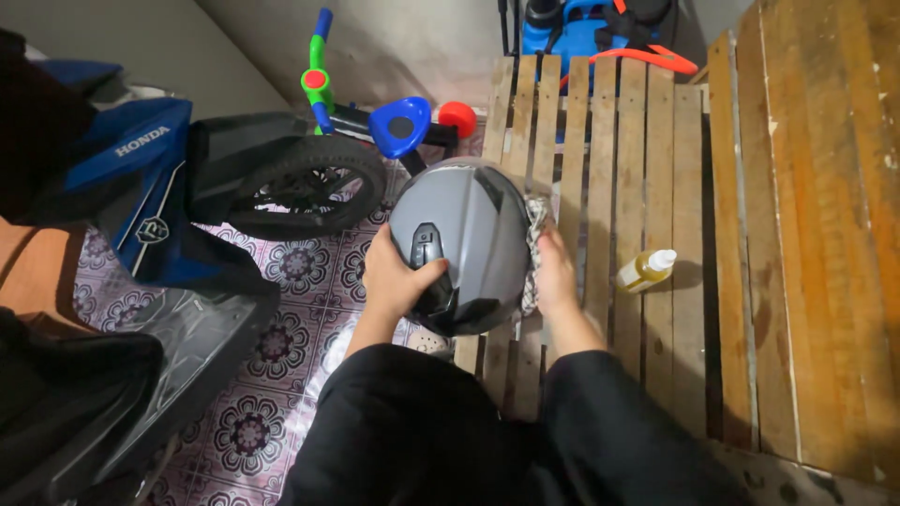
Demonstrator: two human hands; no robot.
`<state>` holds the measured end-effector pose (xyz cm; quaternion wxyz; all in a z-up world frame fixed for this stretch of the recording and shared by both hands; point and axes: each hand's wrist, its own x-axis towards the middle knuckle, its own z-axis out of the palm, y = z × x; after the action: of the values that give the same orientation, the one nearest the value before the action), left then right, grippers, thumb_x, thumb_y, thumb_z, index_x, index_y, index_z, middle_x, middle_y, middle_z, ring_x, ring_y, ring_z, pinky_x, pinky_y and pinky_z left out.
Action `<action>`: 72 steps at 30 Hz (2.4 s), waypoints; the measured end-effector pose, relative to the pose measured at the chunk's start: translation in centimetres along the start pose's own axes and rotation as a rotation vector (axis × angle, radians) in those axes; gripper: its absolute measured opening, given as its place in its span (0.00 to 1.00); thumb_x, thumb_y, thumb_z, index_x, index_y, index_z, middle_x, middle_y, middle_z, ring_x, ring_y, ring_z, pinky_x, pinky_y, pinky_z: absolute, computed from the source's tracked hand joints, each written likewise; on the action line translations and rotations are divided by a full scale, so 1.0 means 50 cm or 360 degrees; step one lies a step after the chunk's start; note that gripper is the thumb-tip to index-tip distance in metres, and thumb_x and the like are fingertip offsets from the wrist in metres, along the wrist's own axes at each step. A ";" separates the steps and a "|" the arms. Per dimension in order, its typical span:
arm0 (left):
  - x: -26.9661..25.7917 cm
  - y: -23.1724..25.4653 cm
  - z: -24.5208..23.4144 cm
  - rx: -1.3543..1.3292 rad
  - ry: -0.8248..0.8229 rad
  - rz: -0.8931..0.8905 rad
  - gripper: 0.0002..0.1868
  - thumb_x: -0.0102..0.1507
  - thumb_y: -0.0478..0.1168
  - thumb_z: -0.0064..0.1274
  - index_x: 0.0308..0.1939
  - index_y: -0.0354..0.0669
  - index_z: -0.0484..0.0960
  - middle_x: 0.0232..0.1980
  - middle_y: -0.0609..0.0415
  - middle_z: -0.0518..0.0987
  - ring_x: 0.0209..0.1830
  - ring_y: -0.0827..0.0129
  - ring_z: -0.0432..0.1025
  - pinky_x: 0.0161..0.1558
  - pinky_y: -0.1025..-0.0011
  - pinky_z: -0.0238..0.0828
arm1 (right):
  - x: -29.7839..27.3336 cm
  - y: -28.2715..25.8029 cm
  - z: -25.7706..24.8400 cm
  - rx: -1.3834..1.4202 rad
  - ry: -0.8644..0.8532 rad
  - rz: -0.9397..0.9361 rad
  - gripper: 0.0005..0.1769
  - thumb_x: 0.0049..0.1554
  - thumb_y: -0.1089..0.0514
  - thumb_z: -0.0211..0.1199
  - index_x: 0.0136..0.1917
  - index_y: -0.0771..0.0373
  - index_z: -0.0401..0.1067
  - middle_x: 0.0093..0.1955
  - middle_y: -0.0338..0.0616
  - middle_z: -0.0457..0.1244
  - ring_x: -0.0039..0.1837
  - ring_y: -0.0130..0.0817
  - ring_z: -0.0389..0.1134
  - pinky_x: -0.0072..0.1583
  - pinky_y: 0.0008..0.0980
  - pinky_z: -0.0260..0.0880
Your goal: The person cleans a gray motorcycle helmet by applying liquid from a small bottle and wiping the surface with a cloth. They rotate the helmet to clean multiple sides, then place it on a white cabinet shelf next to another helmet.
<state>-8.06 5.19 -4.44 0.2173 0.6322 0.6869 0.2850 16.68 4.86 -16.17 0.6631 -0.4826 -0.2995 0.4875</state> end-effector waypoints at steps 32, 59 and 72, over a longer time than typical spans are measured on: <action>-0.024 0.049 0.010 0.0205 0.0245 0.0151 0.70 0.39 0.69 0.72 0.71 0.25 0.60 0.72 0.25 0.62 0.72 0.35 0.60 0.68 0.50 0.57 | -0.087 -0.056 0.043 -0.1496 -0.0222 -0.0901 0.27 0.65 0.51 0.49 0.77 0.50 0.63 0.75 0.45 0.58 0.86 0.59 0.42 0.78 0.67 0.34; -0.040 0.040 0.023 0.0071 0.0313 0.0406 0.48 0.50 0.65 0.67 0.71 0.52 0.72 0.73 0.37 0.63 0.73 0.40 0.55 0.69 0.45 0.54 | -0.162 -0.076 -0.155 -0.1778 0.0521 -0.1013 0.28 0.53 0.58 0.69 0.66 0.61 0.67 0.67 0.54 0.61 0.71 0.56 0.60 0.75 0.57 0.51; -0.103 0.110 0.053 0.0504 0.0430 0.0571 0.46 0.52 0.65 0.64 0.72 0.59 0.71 0.78 0.42 0.59 0.76 0.33 0.50 0.64 0.30 0.48 | -0.099 -0.123 -0.225 -0.1451 0.0967 -0.1000 0.44 0.51 0.55 0.80 0.72 0.65 0.57 0.69 0.60 0.54 0.72 0.60 0.55 0.71 0.54 0.56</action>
<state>-1.69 0.59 -3.07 -0.0318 0.7262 0.6227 0.2897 26.94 -4.04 -14.09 0.5579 -0.7226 -0.4029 -0.0661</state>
